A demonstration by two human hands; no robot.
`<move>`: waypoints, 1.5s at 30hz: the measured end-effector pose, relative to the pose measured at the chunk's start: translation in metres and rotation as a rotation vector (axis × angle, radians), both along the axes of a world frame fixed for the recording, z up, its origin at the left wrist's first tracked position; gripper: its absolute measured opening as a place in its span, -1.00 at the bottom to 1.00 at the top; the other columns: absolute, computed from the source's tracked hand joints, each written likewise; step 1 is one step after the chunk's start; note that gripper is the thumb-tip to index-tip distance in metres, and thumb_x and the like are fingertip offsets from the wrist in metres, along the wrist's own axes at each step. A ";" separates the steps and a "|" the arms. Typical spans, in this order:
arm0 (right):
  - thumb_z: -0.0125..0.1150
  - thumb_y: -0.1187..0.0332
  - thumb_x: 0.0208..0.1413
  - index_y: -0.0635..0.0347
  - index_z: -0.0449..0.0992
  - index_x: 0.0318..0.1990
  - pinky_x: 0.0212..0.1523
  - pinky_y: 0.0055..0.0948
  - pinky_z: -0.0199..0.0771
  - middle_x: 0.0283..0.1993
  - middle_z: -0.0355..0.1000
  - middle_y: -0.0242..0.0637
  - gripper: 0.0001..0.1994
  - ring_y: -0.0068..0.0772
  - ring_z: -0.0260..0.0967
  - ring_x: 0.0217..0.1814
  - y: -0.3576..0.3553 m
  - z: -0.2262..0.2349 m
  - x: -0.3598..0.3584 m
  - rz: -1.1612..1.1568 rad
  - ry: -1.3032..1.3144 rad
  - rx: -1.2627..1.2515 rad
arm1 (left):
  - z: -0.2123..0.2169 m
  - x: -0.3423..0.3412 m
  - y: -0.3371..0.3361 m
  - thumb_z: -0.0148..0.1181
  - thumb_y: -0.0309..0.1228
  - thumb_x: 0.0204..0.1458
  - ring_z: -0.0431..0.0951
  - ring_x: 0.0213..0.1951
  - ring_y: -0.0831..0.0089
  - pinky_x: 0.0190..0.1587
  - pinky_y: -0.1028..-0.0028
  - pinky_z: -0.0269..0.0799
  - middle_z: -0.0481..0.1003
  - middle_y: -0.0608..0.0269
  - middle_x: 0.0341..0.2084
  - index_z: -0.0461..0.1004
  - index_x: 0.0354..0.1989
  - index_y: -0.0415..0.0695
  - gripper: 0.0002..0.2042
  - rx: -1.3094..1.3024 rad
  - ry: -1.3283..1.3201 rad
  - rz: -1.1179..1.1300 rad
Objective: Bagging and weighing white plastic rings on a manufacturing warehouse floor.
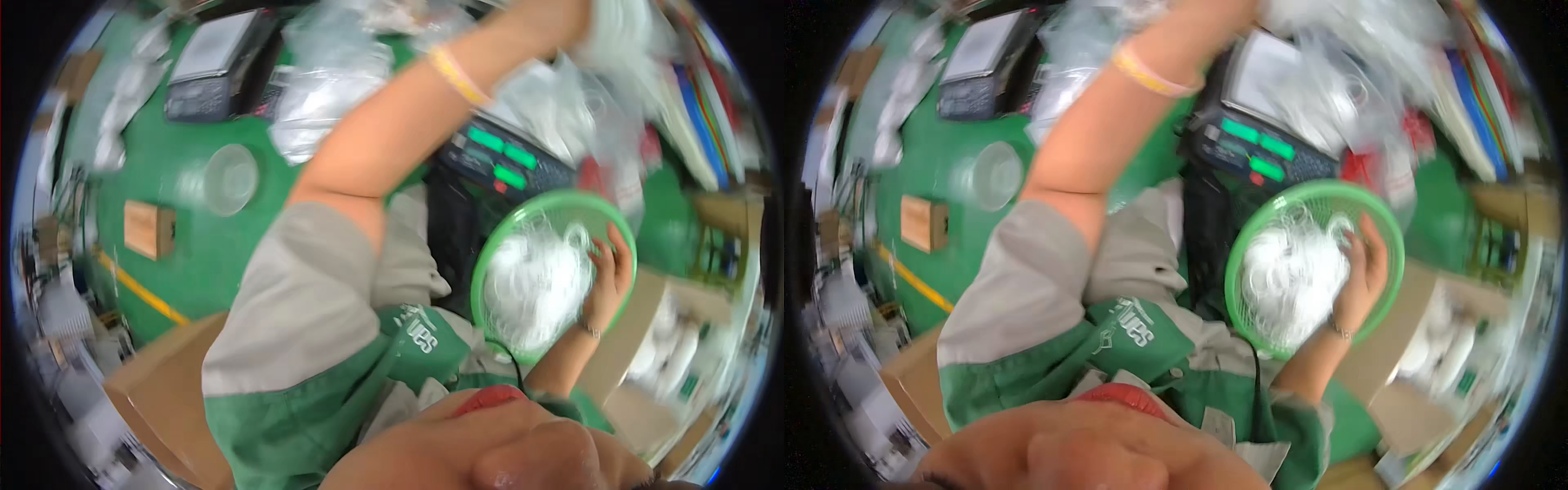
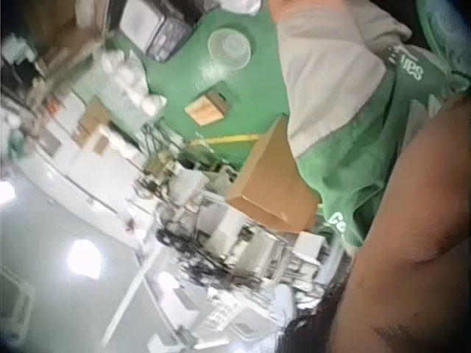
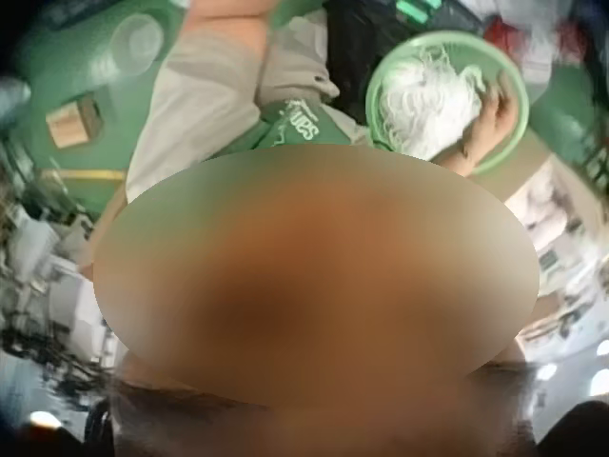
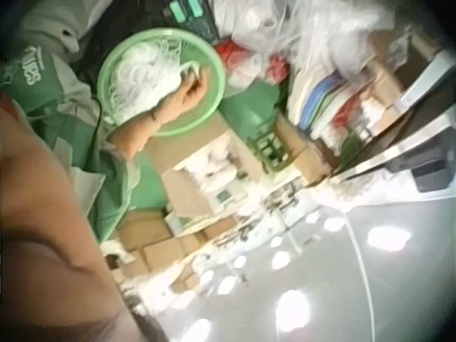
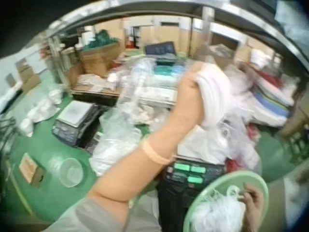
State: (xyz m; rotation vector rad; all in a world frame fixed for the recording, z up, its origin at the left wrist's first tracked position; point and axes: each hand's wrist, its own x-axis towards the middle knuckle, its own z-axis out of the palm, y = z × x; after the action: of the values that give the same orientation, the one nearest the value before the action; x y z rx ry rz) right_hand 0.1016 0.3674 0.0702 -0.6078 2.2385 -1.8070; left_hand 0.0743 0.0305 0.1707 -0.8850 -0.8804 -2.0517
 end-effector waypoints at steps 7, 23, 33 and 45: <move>0.05 0.51 0.09 0.27 0.38 -0.05 -0.17 -0.54 0.41 0.12 0.27 -0.18 -0.75 -0.43 0.37 -0.08 0.034 -0.017 0.014 -0.027 -0.004 0.014 | 0.013 0.026 0.036 -0.02 -0.55 0.07 0.45 -0.43 0.62 -0.41 0.64 0.36 0.48 0.34 -0.49 0.44 -0.36 -0.20 -0.92 -0.457 -0.073 0.485; 0.06 0.52 0.08 0.31 0.39 -0.08 -0.08 -0.56 0.37 0.08 0.29 -0.20 -0.77 -0.55 0.34 -0.14 0.024 -0.016 0.021 0.014 0.008 -0.011 | 0.009 0.040 0.060 0.02 -0.53 0.06 0.46 -0.44 0.63 -0.38 0.65 0.38 0.48 0.33 -0.48 0.43 -0.19 -0.23 -0.84 -0.446 -0.393 0.294; 0.06 0.52 0.09 0.30 0.41 -0.08 -0.09 -0.59 0.36 -0.04 0.38 -0.28 -0.77 -0.59 0.33 -0.18 0.040 -0.027 0.034 0.007 0.013 0.007 | -0.020 0.025 0.044 -0.08 -0.68 -0.18 0.50 -0.22 0.27 -0.20 0.42 0.39 0.49 -0.03 -0.30 0.38 -0.04 -0.26 -0.57 -0.924 -0.625 1.079; 0.06 0.41 0.10 0.24 0.48 -0.15 -0.21 -0.62 0.34 -0.25 0.46 -0.37 -0.80 -0.61 0.34 -0.28 0.278 0.009 0.034 -0.646 0.209 0.348 | -0.081 0.089 -0.069 0.00 -0.49 -0.05 0.50 -0.37 0.35 -0.33 0.44 0.40 0.51 0.14 -0.42 0.46 -0.25 -0.24 -0.80 -0.598 -0.897 0.884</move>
State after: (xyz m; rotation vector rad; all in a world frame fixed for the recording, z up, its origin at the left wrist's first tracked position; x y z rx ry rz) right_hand 0.1358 0.6455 0.0788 0.0096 3.0525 -1.5567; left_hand 0.1630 -0.0382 0.0901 0.2710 -1.9810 -1.3143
